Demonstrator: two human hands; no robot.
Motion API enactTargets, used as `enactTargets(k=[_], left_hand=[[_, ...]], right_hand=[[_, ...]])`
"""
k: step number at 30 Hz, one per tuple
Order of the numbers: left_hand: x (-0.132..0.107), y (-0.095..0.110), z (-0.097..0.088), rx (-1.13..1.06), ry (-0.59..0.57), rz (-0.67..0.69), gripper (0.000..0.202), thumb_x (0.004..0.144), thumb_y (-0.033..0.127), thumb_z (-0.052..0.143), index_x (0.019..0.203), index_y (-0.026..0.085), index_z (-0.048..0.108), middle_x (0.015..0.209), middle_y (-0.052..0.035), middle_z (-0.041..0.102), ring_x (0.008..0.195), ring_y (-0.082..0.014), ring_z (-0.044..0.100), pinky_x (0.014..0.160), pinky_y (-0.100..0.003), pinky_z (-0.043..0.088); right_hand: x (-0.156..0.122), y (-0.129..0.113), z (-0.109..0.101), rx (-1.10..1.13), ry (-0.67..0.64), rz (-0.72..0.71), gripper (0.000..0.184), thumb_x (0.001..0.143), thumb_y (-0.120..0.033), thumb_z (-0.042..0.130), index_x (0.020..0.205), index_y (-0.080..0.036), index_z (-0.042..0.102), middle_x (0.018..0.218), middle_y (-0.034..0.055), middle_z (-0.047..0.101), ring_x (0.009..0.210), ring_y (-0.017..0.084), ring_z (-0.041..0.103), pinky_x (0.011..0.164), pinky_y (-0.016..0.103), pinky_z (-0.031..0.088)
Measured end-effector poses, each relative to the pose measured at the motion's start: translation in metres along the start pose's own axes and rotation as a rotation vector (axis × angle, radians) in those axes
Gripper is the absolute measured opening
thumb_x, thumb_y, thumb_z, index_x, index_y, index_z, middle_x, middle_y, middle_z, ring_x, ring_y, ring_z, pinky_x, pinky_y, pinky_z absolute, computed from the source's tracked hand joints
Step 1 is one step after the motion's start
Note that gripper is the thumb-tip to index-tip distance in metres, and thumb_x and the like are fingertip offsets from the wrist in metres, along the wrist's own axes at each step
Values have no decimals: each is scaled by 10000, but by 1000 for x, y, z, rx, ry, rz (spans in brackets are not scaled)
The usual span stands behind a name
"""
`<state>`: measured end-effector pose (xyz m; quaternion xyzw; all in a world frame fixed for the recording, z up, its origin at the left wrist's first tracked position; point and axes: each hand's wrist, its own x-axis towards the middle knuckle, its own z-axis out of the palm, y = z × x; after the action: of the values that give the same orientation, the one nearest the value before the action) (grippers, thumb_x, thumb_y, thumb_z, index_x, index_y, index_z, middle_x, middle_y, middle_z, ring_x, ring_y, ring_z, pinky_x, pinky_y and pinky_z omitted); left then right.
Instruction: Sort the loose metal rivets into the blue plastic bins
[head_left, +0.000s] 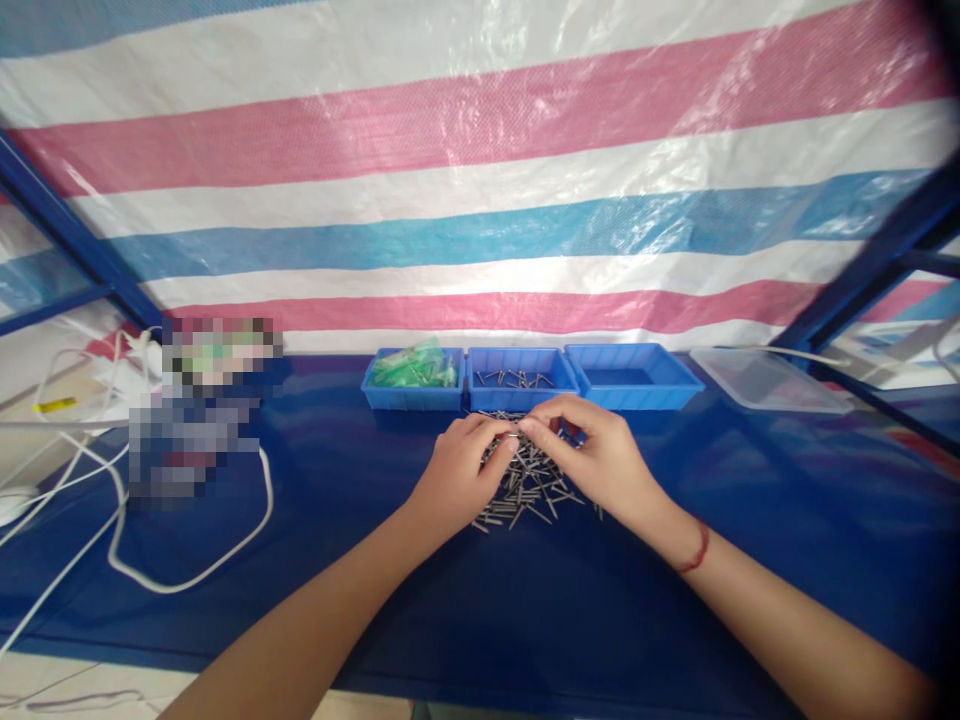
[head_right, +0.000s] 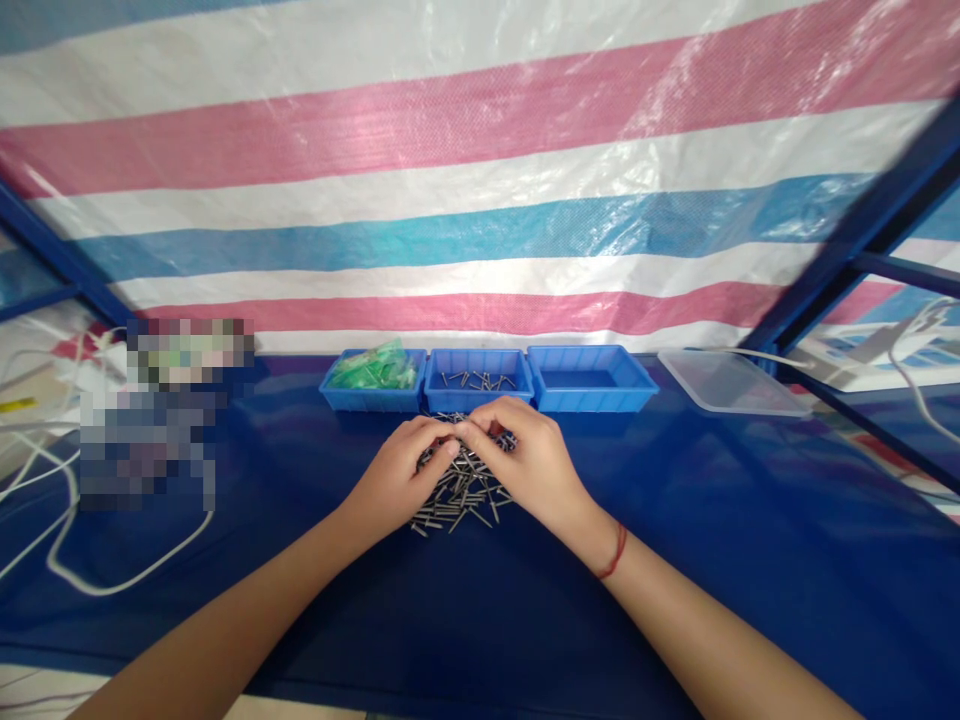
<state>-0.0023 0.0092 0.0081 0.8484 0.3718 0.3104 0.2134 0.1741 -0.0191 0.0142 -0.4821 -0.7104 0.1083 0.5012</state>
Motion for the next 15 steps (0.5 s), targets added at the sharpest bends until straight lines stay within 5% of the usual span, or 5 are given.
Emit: enactTargets(k=[4, 9, 15], left_hand=[[-2, -3, 1, 126, -14, 1, 248, 928, 256, 463, 1132, 214, 596, 1057, -42, 638, 989, -210, 551, 878, -341, 416], [-2, -6, 0, 225, -72, 30, 267, 922, 213, 434, 1123, 233, 609, 1083, -31, 632, 1001, -215, 533, 842, -345, 405], [-2, -7, -4, 303, -150, 85, 354, 856, 127, 458, 1139, 276, 612, 1090, -15, 626, 990, -216, 513, 799, -343, 388]], right_hand=[[17, 15, -1, -253, 180, -113, 164, 895, -315, 555, 902, -187, 657, 877, 50, 682, 816, 190, 580, 782, 339, 431], [24, 38, -3, -634, 159, -50, 335, 873, -390, 568, 1138, -193, 625, 1008, 85, 672, 927, 285, 541, 775, 397, 396], [12, 30, -16, -486, 57, -78, 177, 864, -235, 509, 976, -160, 623, 811, 56, 638, 775, 208, 556, 750, 330, 407]])
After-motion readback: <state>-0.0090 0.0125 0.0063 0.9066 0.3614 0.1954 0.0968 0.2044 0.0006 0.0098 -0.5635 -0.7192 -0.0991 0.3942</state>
